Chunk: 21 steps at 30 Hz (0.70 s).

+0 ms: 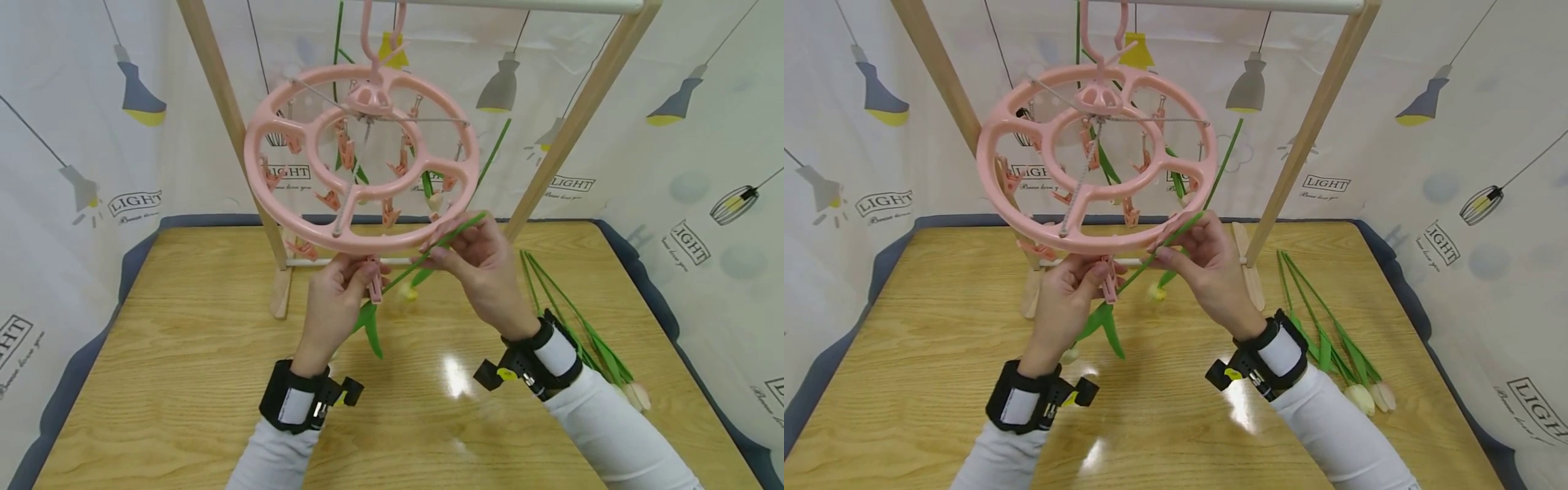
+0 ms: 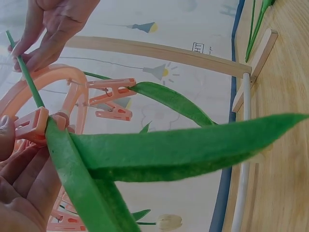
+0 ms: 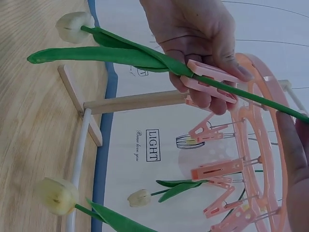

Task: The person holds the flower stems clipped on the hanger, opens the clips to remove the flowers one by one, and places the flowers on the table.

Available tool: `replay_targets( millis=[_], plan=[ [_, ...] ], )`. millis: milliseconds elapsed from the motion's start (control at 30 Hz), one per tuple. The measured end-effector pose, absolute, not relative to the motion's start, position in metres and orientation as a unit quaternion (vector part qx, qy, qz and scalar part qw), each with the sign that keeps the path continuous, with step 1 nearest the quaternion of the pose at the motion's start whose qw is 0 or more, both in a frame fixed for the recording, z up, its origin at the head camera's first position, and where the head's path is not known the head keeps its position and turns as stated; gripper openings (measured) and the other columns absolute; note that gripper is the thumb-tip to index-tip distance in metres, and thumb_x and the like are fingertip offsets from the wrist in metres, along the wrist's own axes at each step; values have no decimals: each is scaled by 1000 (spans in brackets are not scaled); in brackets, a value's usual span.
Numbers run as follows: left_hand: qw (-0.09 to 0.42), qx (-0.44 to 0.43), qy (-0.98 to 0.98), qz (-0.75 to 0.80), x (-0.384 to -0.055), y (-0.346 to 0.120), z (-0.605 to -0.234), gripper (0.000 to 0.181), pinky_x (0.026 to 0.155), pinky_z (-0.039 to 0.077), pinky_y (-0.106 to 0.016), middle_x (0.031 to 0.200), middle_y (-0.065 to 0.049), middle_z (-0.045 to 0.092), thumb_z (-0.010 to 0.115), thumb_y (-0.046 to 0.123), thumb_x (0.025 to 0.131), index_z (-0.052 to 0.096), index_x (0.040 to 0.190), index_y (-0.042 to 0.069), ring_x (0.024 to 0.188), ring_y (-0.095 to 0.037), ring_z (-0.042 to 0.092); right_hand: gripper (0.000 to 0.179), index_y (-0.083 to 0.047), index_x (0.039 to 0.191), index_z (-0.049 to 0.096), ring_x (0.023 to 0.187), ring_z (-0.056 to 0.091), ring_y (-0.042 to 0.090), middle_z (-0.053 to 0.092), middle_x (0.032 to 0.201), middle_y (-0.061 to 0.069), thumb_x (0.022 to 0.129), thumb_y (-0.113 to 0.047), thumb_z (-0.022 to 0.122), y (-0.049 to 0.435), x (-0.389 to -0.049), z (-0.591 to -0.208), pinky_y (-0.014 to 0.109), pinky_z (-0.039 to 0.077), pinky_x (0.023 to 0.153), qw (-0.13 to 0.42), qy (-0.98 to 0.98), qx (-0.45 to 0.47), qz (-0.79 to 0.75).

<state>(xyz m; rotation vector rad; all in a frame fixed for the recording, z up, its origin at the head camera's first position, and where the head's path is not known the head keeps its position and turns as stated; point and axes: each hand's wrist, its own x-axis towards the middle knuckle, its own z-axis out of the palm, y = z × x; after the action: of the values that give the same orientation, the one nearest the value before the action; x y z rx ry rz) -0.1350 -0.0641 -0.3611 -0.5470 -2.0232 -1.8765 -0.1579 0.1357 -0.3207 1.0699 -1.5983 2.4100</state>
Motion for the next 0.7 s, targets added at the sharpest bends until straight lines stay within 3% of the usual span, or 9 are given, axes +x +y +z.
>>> replay_targets(
  millis=[367, 533, 700],
  plan=[
    [187, -175, -708, -658, -134, -66, -360, 19, 60, 56, -12, 87, -31, 73, 60, 0, 93, 63, 107, -12, 64, -36, 68, 32, -4, 109, 53, 90, 67, 20, 66, 104, 6, 90, 21, 48, 136, -159, -317, 31, 63, 77, 29, -537, 337, 773],
    [197, -182, -701, -661, -134, -67, -362, 15, 56, 54, -15, 82, -32, 73, 60, -2, 92, 64, 102, -13, 57, -18, 64, 28, -3, 109, 52, 90, 67, 21, 66, 102, 7, 91, 18, 51, 137, -159, -316, 31, 63, 77, 20, -528, 339, 778],
    [203, -186, -698, -662, -134, -67, -362, 12, 52, 52, -17, 80, -31, 73, 61, -3, 91, 64, 98, -13, 54, -14, 62, 28, -4, 109, 53, 85, 67, 20, 66, 101, 6, 91, 17, 50, 138, -159, -317, 29, 63, 76, 18, -536, 336, 774]
  ],
)
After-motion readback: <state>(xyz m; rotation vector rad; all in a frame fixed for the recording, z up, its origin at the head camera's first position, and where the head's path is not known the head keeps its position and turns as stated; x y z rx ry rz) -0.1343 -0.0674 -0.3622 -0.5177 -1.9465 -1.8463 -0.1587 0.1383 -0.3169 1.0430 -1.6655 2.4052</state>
